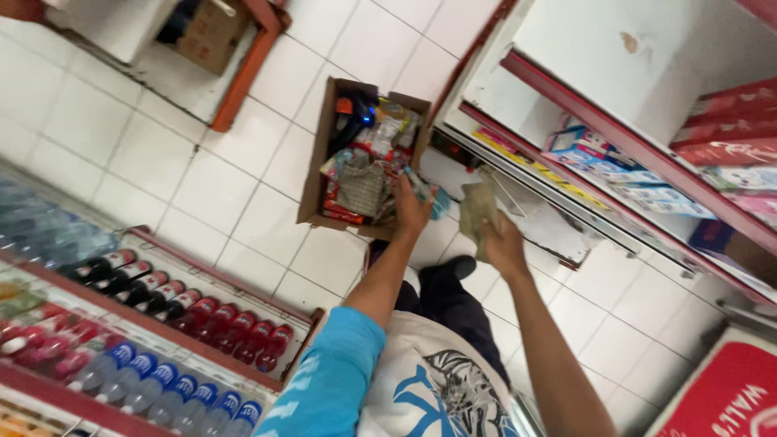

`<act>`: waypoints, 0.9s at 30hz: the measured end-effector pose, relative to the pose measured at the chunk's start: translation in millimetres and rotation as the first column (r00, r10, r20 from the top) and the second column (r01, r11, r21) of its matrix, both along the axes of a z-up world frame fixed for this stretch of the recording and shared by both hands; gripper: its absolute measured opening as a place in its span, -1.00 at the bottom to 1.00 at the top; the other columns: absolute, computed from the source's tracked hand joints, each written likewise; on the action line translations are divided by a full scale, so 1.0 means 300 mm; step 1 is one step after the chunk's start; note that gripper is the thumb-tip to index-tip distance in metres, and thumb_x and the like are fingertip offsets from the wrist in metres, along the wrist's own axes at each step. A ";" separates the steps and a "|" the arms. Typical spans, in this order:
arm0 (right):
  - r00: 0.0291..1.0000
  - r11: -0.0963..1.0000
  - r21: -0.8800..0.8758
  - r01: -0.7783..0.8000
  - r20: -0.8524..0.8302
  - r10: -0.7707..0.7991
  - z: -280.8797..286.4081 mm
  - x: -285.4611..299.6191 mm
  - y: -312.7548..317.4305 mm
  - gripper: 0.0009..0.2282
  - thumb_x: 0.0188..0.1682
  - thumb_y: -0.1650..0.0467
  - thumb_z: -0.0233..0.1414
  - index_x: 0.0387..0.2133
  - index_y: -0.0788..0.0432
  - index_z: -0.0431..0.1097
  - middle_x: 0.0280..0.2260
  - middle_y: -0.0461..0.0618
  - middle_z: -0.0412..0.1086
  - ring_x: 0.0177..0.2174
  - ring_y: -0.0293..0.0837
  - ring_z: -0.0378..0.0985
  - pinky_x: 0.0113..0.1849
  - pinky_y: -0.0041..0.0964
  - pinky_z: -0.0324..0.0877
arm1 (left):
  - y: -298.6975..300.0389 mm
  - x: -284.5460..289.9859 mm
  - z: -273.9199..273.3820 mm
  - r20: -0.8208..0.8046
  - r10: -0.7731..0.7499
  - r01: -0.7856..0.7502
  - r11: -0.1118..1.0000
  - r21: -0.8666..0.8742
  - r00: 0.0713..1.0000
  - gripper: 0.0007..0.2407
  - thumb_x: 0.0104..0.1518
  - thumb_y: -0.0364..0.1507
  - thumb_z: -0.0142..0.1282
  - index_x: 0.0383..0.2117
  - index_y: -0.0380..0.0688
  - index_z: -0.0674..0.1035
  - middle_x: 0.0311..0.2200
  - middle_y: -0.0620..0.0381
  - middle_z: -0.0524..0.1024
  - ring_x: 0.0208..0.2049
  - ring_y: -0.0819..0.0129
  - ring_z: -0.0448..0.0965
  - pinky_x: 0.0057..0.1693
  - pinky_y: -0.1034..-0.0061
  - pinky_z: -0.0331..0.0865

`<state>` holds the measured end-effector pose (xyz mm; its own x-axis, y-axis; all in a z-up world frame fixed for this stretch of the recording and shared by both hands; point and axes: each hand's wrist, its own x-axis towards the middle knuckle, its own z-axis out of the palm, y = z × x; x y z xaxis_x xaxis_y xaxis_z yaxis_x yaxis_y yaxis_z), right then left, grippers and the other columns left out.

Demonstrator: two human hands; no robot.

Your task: The person repeatedly picks snack packages from a cardboard box on the floor, wipes each with a cloth, scans the barcode with a handheld scanner, and places the items onto a refrigerated display shelf. The process is repeated for multiple snack items throughout the clip.

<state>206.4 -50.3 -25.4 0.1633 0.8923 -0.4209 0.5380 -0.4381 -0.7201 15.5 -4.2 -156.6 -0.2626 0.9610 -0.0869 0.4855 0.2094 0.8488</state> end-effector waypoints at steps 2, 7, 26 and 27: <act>0.993 0.996 -0.078 0.042 -0.108 -0.050 -0.001 -0.028 -0.040 -0.73 0.10 0.37 -0.03 0.01 0.22 0.43 -0.25 0.17 0.55 -0.25 -0.01 0.56 -0.14 -0.18 0.44 | 0.002 0.022 -0.050 -0.084 -0.013 -0.010 0.965 -0.260 0.996 -0.30 -0.01 -0.23 0.43 0.21 -0.25 0.27 0.13 -0.26 0.31 0.20 -0.19 0.28 0.21 0.03 0.24; 0.978 0.992 -0.086 0.095 -0.179 -0.109 0.035 -0.090 -0.052 -0.68 0.06 0.39 0.00 0.08 0.22 0.36 -0.12 0.10 0.51 -0.16 -0.12 0.55 -0.08 -0.25 0.41 | 0.034 -0.046 -0.109 -0.212 -0.179 0.083 0.915 -0.395 0.961 -0.21 -0.10 -0.27 0.47 0.26 -0.22 0.22 0.20 -0.29 0.22 0.21 -0.20 0.21 0.27 0.04 0.20; 0.862 0.995 -0.080 0.067 -0.498 -0.098 0.048 -0.226 -0.071 -0.58 0.17 0.29 -0.05 0.29 0.12 0.24 0.05 -0.04 0.43 -0.03 -0.26 0.44 -0.01 -0.35 0.37 | -0.126 -0.137 0.313 0.609 -0.131 0.290 0.942 -0.169 0.782 -0.53 0.18 -0.27 0.24 0.21 -0.01 0.39 0.15 0.01 0.45 0.10 0.31 0.47 0.13 0.37 0.37; 0.876 0.992 -0.100 0.072 -0.470 -0.111 0.038 -0.227 -0.082 -0.59 0.15 0.30 -0.03 0.27 0.12 0.27 0.02 -0.03 0.46 -0.06 -0.25 0.45 -0.03 -0.34 0.37 | -0.126 -0.138 0.311 0.574 -0.173 0.274 0.957 -0.095 0.801 -0.55 0.22 -0.28 0.27 0.19 -0.11 0.41 0.18 -0.03 0.42 0.22 0.30 0.39 0.26 0.36 0.29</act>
<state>138.1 -74.9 -14.0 0.0065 0.8448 -0.5350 0.0955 -0.5331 -0.8406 -25.8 -42.0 -63.3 0.0996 0.9447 -0.3125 -0.0060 0.3146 0.9492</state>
